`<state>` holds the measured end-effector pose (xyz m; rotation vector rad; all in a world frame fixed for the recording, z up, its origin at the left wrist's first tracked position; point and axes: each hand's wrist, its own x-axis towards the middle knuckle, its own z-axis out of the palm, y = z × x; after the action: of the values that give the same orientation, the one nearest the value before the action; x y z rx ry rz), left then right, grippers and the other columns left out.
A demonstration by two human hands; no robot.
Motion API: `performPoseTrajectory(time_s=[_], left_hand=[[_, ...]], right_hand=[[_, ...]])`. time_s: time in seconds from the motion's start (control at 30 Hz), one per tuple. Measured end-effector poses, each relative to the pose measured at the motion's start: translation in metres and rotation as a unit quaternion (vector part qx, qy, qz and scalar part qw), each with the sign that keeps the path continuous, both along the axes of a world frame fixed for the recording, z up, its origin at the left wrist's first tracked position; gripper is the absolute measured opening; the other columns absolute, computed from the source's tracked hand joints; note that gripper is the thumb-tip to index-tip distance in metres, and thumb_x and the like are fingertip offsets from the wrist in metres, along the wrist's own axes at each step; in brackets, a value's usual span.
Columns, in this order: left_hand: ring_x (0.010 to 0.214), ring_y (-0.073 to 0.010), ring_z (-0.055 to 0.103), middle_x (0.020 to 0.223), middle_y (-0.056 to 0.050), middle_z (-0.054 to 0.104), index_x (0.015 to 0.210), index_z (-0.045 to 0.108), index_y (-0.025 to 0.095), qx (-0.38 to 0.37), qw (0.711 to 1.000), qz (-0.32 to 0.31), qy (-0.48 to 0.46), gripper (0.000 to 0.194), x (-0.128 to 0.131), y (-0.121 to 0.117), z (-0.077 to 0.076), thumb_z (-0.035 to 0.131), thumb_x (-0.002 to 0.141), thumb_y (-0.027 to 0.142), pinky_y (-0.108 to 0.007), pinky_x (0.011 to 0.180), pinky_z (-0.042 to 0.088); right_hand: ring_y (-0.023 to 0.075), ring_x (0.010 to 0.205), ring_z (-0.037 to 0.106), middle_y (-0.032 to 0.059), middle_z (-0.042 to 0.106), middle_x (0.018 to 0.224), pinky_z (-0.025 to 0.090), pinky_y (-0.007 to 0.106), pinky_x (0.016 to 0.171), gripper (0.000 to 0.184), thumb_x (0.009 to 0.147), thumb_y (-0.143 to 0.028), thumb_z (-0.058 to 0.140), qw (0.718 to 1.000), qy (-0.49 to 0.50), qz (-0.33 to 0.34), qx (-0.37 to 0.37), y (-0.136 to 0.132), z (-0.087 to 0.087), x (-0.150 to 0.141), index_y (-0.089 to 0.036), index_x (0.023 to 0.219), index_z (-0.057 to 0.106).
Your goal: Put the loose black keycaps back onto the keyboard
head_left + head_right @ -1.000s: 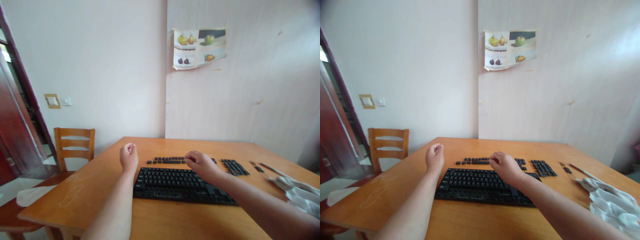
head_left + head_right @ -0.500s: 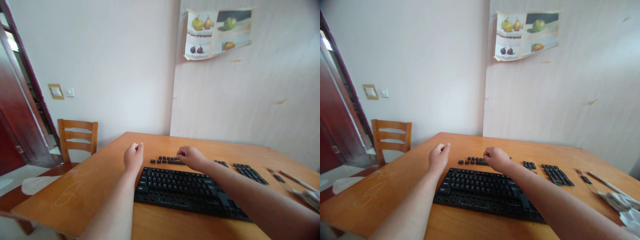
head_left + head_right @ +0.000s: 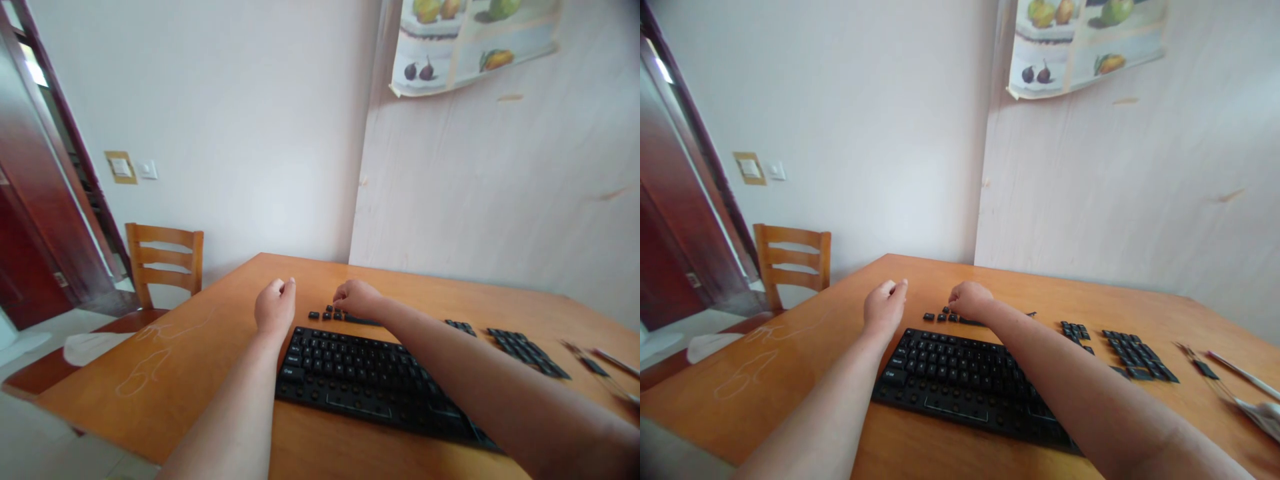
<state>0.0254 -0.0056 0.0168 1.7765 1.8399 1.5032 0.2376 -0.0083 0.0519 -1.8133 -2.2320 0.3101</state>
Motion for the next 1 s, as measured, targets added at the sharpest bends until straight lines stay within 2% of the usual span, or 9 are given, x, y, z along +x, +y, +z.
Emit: performPoseTrajectory(time_s=[0.33, 0.7, 1.0], left_hand=[[0.056, -0.0151, 0.048, 0.055, 0.0, 0.056, 0.056, 0.042, 0.021, -0.013, 1.0, 0.012, -0.02, 0.043, -0.001, 0.004, -0.004, 0.048, 0.087, 0.05, -0.026, 0.054, 0.026], [0.058, -0.0153, 0.049, 0.057, 0.0, 0.056, 0.057, 0.044, 0.021, -0.019, 1.0, 0.02, -0.011, 0.043, 0.001, 0.002, -0.003, 0.047, 0.088, 0.051, -0.026, 0.056, 0.026], [0.062, -0.017, 0.054, 0.06, -0.001, 0.059, 0.058, 0.044, 0.022, -0.041, 0.999, 0.029, 0.008, 0.042, 0.0, 0.002, 0.001, 0.044, 0.088, 0.051, -0.027, 0.057, 0.03]], right_hand=[[0.017, 0.073, 0.063, 0.0037, 0.074, 0.083, 0.042, 0.026, 0.061, 0.01, 0.072, -0.031, 0.075, 0.999, -0.015, -0.014, -0.036, 0.015, -0.003, -0.014, -0.024, 0.078, 0.077], [0.0142, 0.065, 0.062, 0.0033, 0.073, 0.073, 0.041, 0.025, 0.058, 0.015, 0.075, -0.036, 0.073, 0.998, -0.02, -0.003, -0.056, 0.02, -0.009, -0.013, -0.023, 0.08, 0.078], [0.0163, 0.07, 0.062, 0.0035, 0.073, 0.078, 0.043, 0.025, 0.06, 0.014, 0.07, -0.032, 0.075, 0.997, -0.032, -0.036, -0.052, 0.022, -0.009, -0.013, -0.023, 0.079, 0.078]])
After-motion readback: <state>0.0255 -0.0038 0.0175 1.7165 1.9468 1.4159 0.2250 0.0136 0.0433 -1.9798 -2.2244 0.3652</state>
